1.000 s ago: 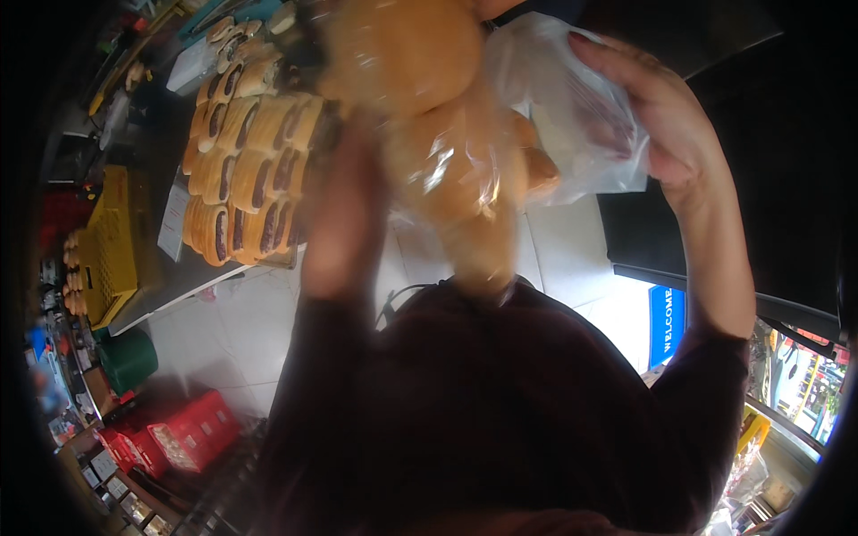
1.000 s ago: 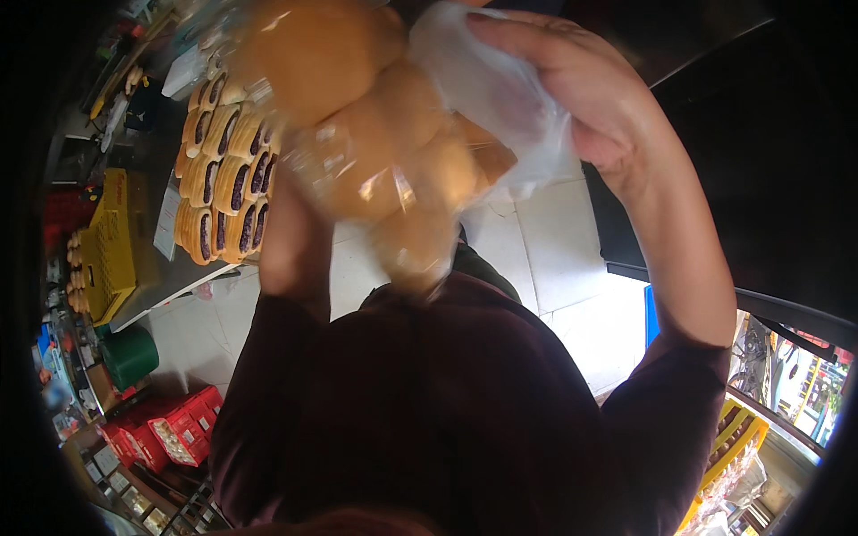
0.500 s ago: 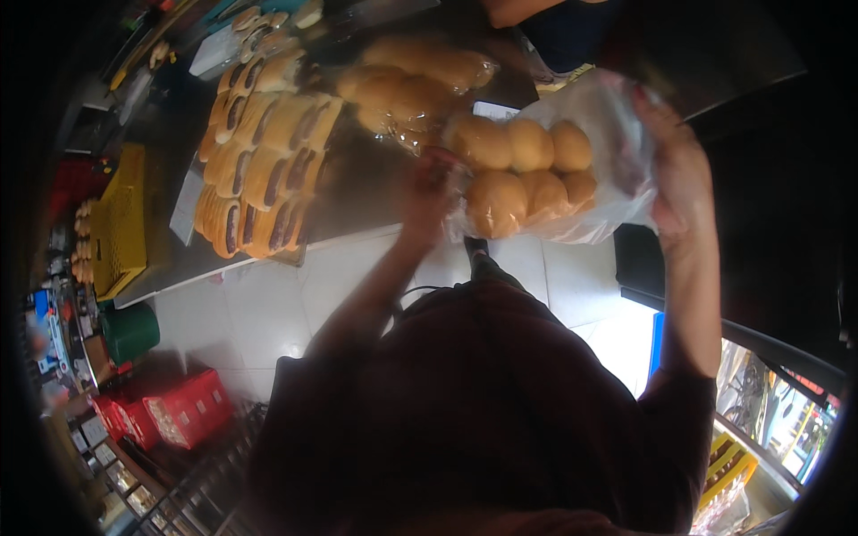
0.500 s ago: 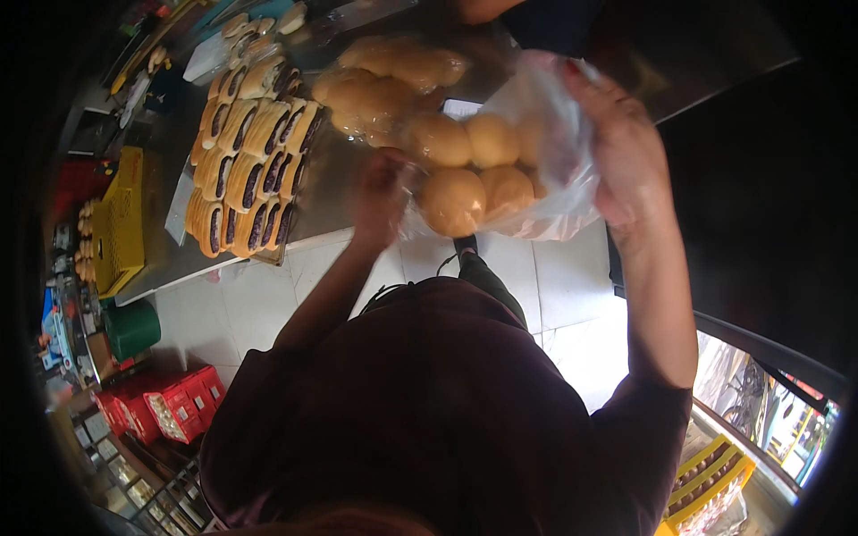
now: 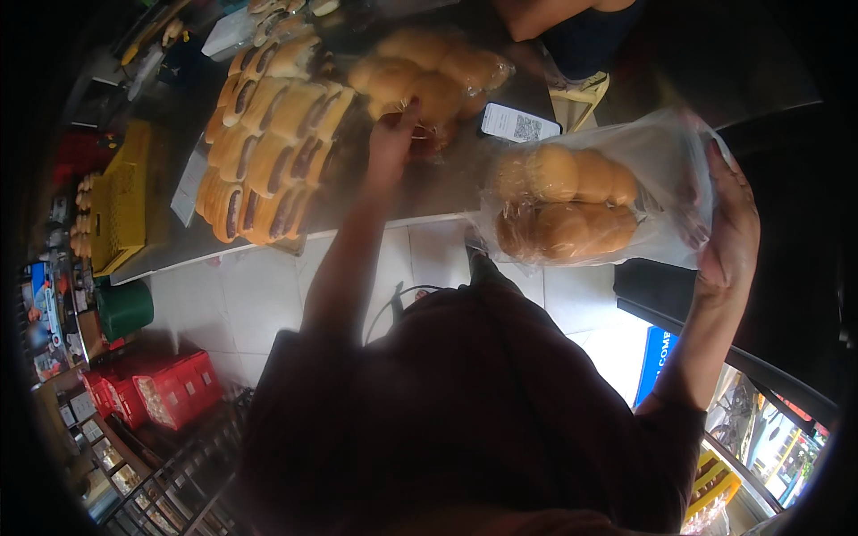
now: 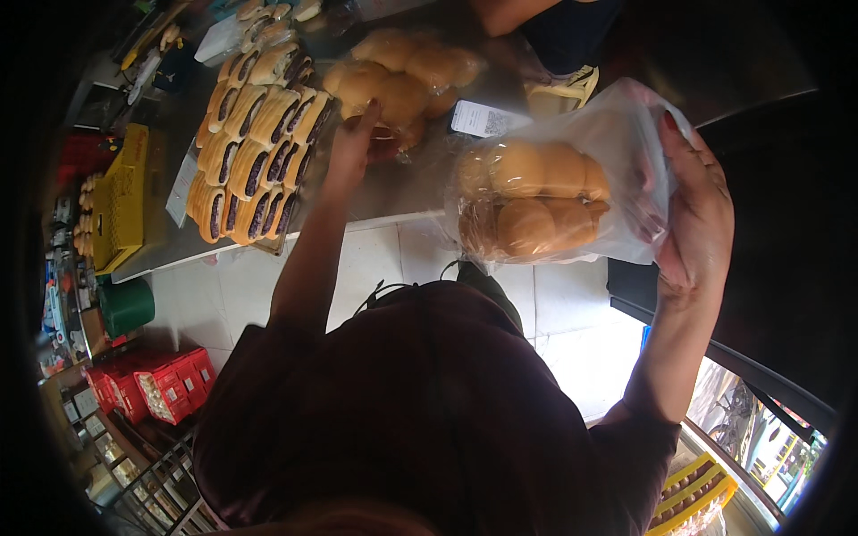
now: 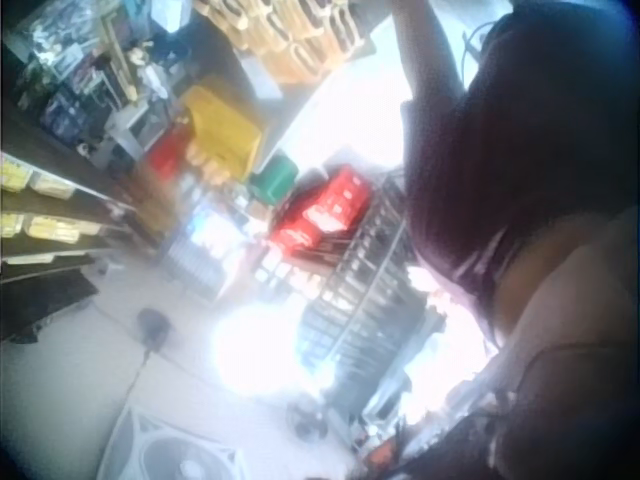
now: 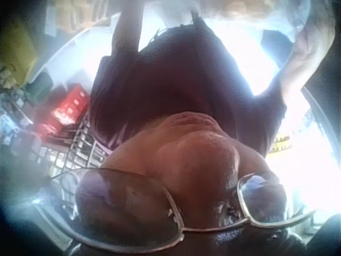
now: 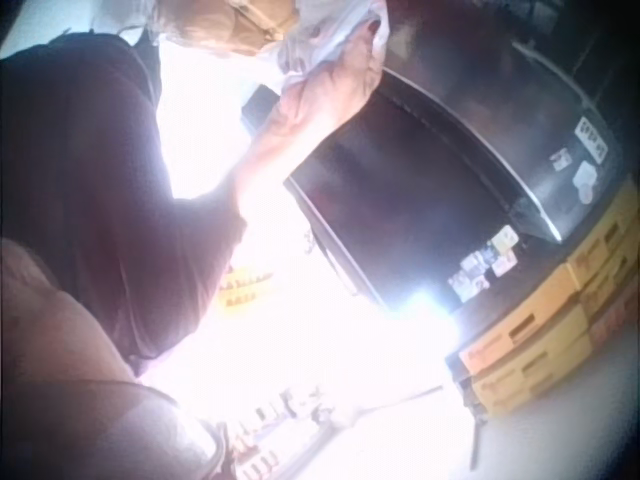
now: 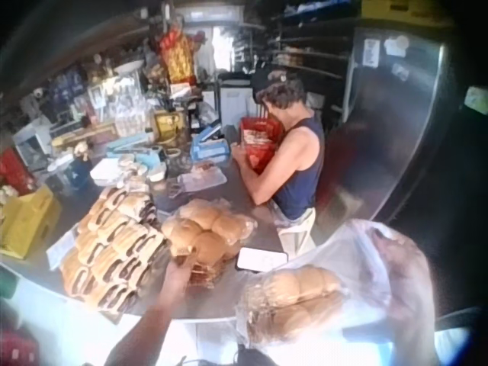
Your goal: The person selects various breads and pastries from a display counter, places them into plastic bags, and hands them to customers. The person also handles cash and coins, placing them into a cash drawer.
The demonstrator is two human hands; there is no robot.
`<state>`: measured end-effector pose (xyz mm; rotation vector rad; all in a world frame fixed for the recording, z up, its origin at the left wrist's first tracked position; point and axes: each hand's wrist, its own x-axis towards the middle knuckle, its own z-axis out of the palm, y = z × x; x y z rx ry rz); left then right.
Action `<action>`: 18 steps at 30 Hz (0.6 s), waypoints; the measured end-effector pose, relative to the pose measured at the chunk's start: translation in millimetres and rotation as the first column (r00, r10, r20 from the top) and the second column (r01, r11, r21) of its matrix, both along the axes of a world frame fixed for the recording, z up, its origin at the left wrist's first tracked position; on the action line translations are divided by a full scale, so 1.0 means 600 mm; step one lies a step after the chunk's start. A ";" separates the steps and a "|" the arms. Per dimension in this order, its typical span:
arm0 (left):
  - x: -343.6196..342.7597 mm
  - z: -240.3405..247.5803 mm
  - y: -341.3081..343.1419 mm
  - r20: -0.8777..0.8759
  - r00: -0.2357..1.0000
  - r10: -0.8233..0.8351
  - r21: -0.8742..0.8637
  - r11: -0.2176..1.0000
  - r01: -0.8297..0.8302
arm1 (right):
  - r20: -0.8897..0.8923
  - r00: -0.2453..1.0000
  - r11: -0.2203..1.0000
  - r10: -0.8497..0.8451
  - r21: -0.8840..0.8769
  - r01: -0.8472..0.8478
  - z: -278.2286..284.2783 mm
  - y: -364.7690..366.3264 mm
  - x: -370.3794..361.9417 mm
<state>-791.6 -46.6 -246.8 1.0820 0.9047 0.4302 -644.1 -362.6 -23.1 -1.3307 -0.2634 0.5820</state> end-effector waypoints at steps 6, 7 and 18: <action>0.067 -0.074 0.080 -0.116 0.978 0.174 0.112 0.981 -0.161 | -0.001 1.000 1.000 0.020 0.017 -0.020 -0.007 0.018 -0.008; 0.073 -0.090 0.095 -0.163 0.969 0.186 0.178 0.971 -0.156 | -0.008 1.000 1.000 0.025 0.011 -0.025 -0.001 0.019 -0.008; -0.101 0.088 0.121 0.019 0.978 -0.208 0.996 0.086 -0.001 | 0.015 0.997 0.996 0.069 -0.049 -0.069 -0.005 0.032 -0.001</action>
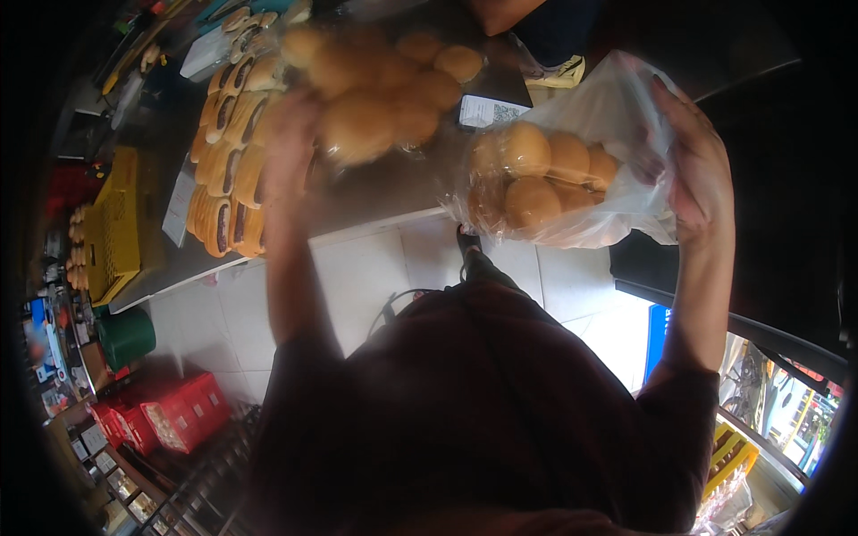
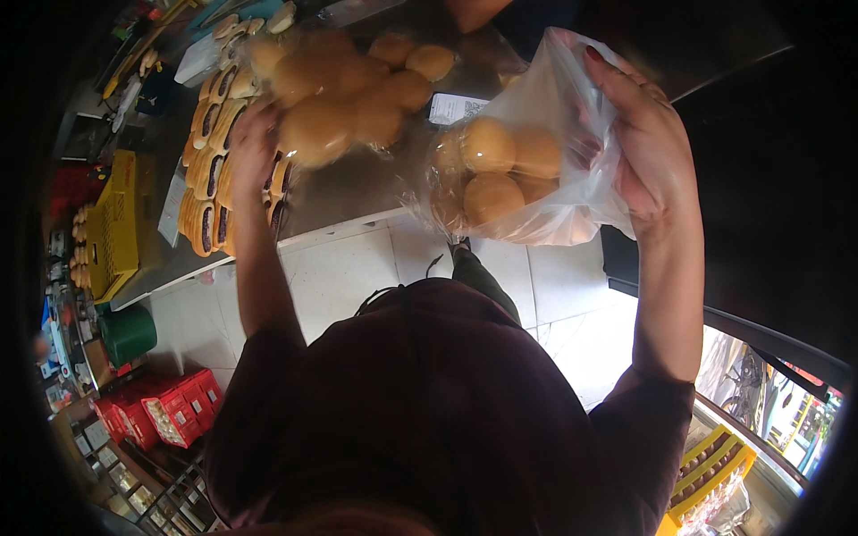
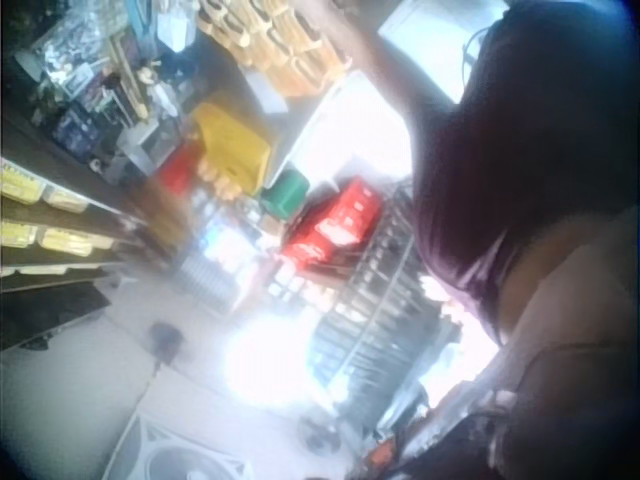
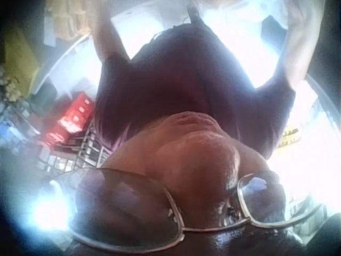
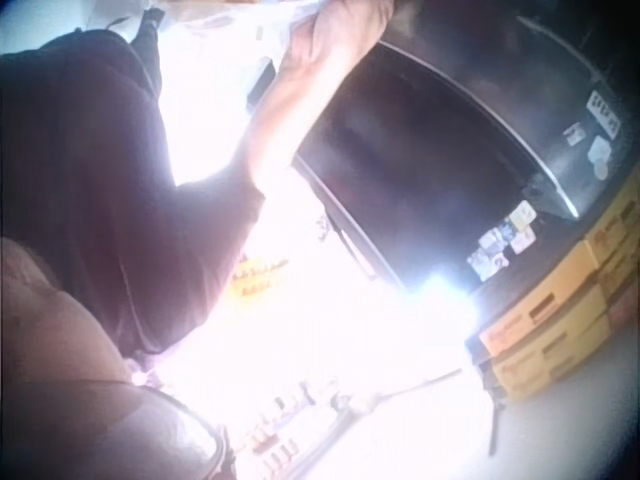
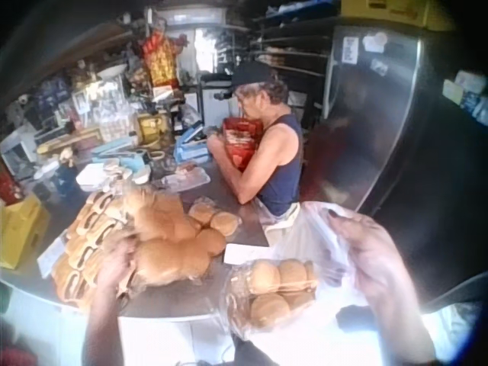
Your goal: The person selects various breads and pastries from a display counter, places them into plastic bags, and hands them to customers. The person also handles cash and coins, placing them into a cash drawer.
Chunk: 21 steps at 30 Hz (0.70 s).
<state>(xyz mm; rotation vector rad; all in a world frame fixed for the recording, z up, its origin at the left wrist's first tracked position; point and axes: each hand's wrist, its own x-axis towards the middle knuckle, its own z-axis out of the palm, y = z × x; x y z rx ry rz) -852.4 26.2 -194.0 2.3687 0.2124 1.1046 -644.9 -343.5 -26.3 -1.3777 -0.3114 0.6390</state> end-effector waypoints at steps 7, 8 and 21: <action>-0.037 0.048 -0.122 -0.048 0.907 -0.417 -0.322 0.866 0.382 | -0.149 0.986 0.996 0.072 0.061 -0.063 0.016 0.044 -0.028; -0.010 0.042 -0.150 -0.002 0.861 -0.508 -0.048 0.860 0.508 | -0.170 0.983 0.997 0.067 0.052 -0.059 0.024 0.052 -0.041; 0.176 -0.044 -0.230 -0.152 0.956 -0.252 -0.836 0.548 0.011 | -0.016 0.995 0.977 -0.101 0.187 0.102 0.010 -0.076 -0.009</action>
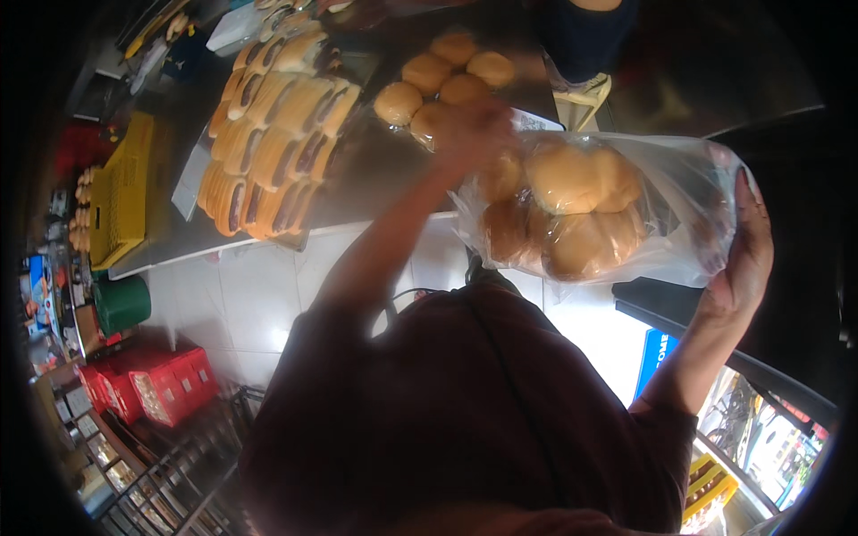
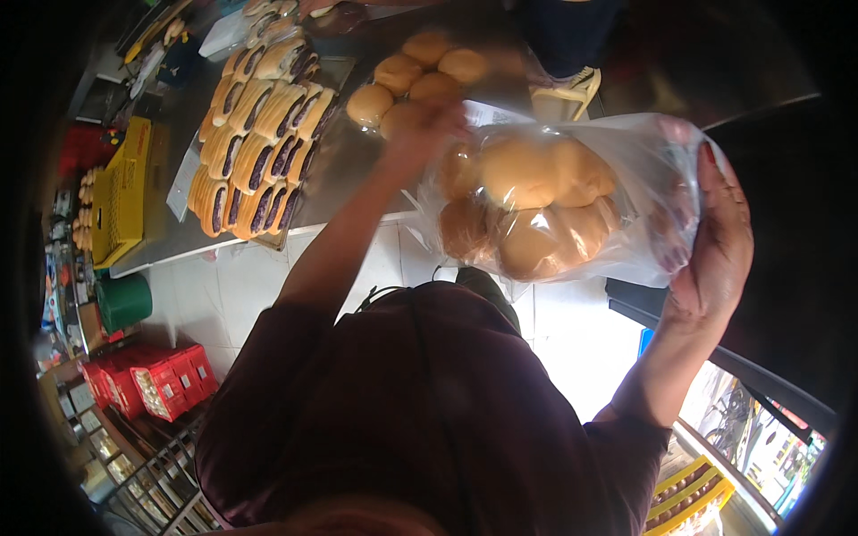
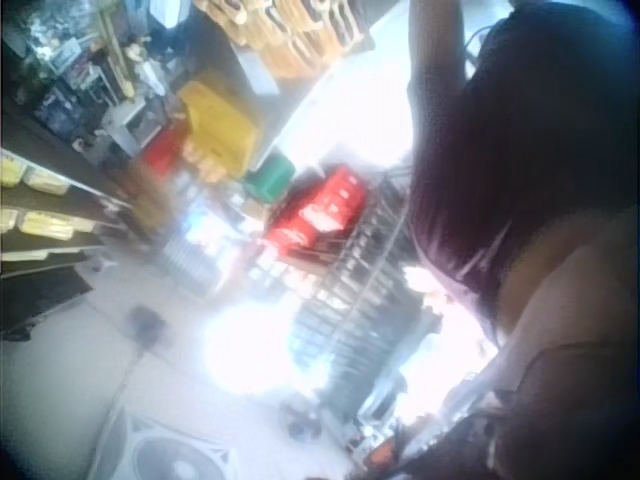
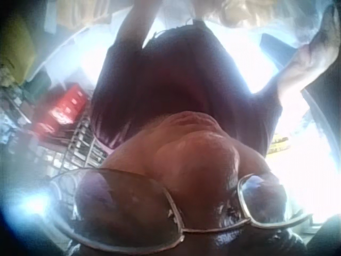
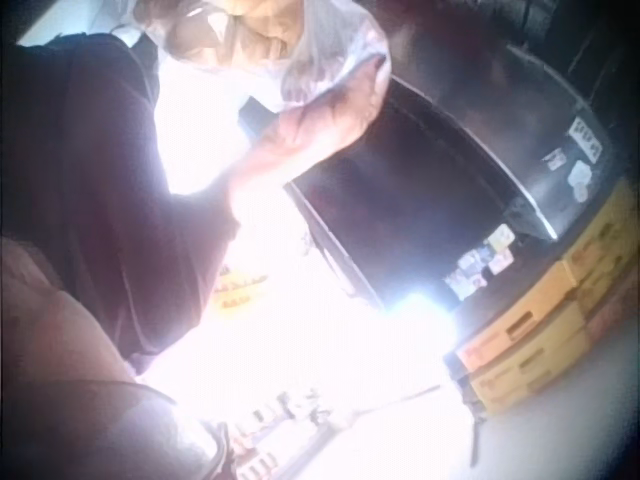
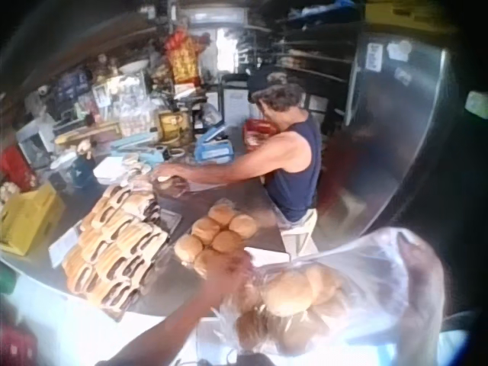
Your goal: The person selects various breads and pastries from a display counter, places them into plastic bags, and hands them to customers. The person also handles cash and coins, placing them into a cash drawer.
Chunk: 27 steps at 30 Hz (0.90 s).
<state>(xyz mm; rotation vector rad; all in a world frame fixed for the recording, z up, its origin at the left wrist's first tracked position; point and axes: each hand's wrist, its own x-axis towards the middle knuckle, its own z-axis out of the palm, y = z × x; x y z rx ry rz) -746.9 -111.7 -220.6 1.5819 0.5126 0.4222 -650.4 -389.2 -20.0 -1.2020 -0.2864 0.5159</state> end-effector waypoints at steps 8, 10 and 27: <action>-0.072 -0.206 0.204 -0.513 0.771 0.378 -0.215 0.813 -0.541 | 0.131 0.985 0.994 -0.110 -0.001 0.111 0.011 0.005 0.008; -0.042 -0.207 0.221 -0.504 0.814 0.289 -0.084 0.922 -0.379 | 0.008 1.000 0.998 0.024 0.057 -0.025 0.013 0.007 0.019; -0.307 0.103 -0.019 0.374 0.924 0.085 0.098 0.987 -0.130 | 0.063 0.994 0.988 0.084 -0.137 -0.075 0.028 0.080 -0.036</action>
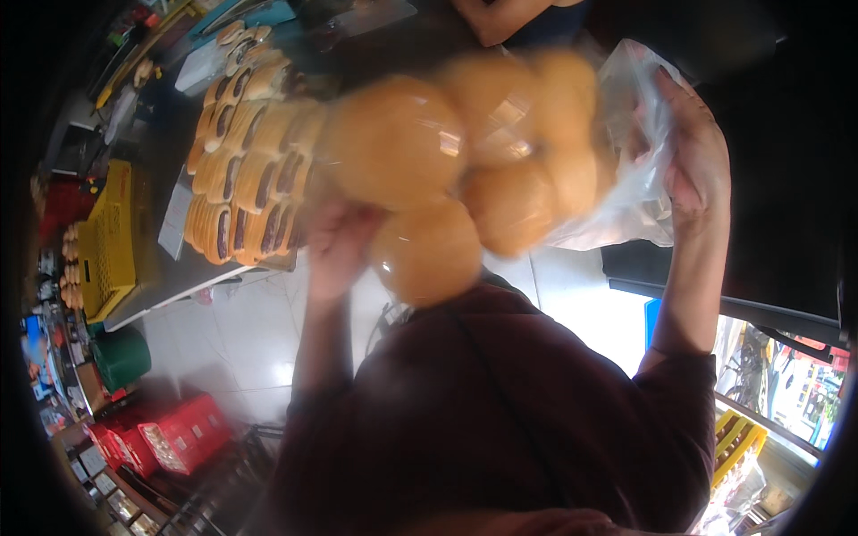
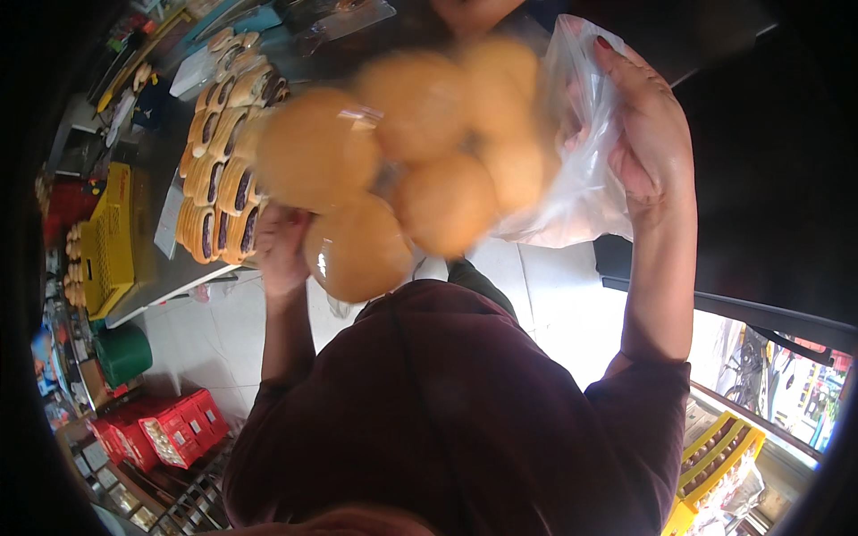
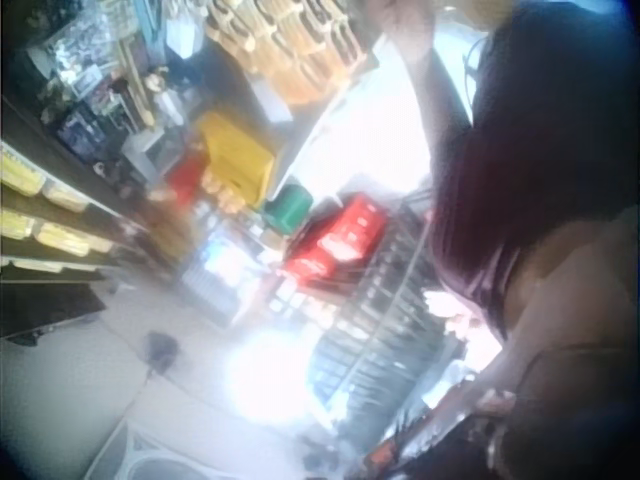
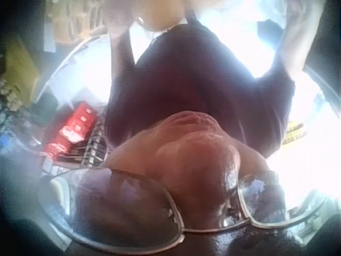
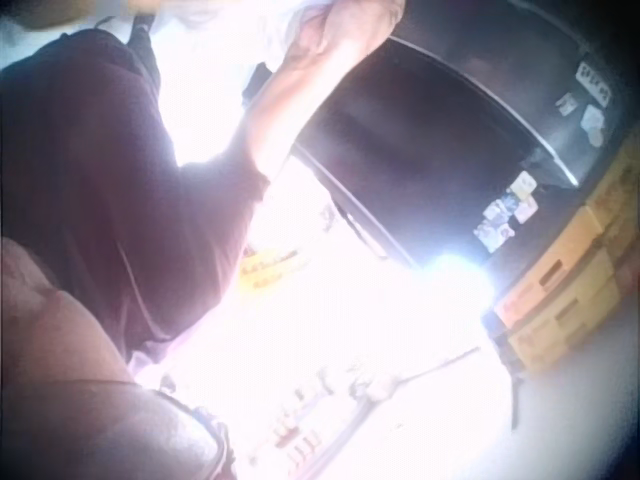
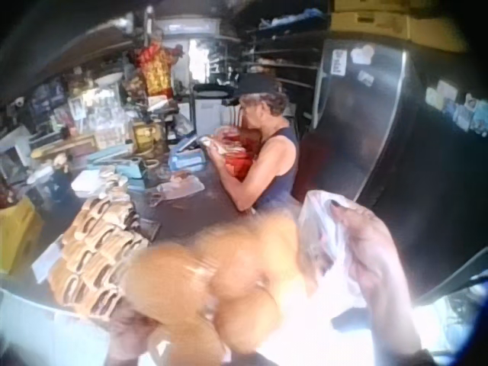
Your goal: The person selects various breads and pastries from a display counter, places them into plastic bags, and hands them to customers. The person also handles cash and coins, placing them into a cash drawer.
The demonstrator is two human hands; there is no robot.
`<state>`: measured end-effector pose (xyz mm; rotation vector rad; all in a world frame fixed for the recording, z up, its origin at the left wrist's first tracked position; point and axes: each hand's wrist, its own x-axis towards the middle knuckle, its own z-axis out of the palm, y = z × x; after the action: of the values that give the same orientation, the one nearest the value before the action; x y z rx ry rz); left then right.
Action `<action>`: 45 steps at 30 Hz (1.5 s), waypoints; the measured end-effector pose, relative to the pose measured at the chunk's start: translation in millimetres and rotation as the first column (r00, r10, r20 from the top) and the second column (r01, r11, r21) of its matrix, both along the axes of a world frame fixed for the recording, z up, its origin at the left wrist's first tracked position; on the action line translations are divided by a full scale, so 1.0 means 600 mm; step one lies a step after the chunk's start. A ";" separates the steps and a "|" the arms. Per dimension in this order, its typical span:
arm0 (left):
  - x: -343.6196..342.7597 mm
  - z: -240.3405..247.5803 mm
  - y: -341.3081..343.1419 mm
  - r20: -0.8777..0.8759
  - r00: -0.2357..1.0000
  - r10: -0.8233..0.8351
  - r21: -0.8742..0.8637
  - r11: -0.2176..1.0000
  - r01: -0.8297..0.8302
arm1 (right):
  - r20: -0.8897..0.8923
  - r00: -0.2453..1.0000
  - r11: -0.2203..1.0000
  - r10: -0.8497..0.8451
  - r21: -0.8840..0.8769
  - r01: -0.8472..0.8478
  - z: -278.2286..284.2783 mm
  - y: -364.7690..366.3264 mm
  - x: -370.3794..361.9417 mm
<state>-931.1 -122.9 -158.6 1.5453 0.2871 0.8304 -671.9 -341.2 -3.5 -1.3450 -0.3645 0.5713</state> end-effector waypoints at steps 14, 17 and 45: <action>0.007 0.070 0.014 -0.110 0.809 0.577 0.783 0.552 -0.287 | 0.097 0.933 0.919 0.347 0.164 -0.359 0.031 0.127 -0.140; -0.083 -0.002 0.116 -0.039 0.707 0.706 0.503 0.625 -0.597 | 0.106 0.919 0.858 0.381 0.330 -0.394 0.041 0.144 -0.119; -0.012 0.086 0.008 -0.345 0.710 0.614 0.030 0.764 -0.645 | 0.088 0.542 0.533 0.836 0.110 -0.839 -0.105 0.329 0.043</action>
<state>-938.2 -118.2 -107.3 1.5028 1.1512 1.0529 -646.2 -143.6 -66.4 -0.9637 -1.0959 1.3160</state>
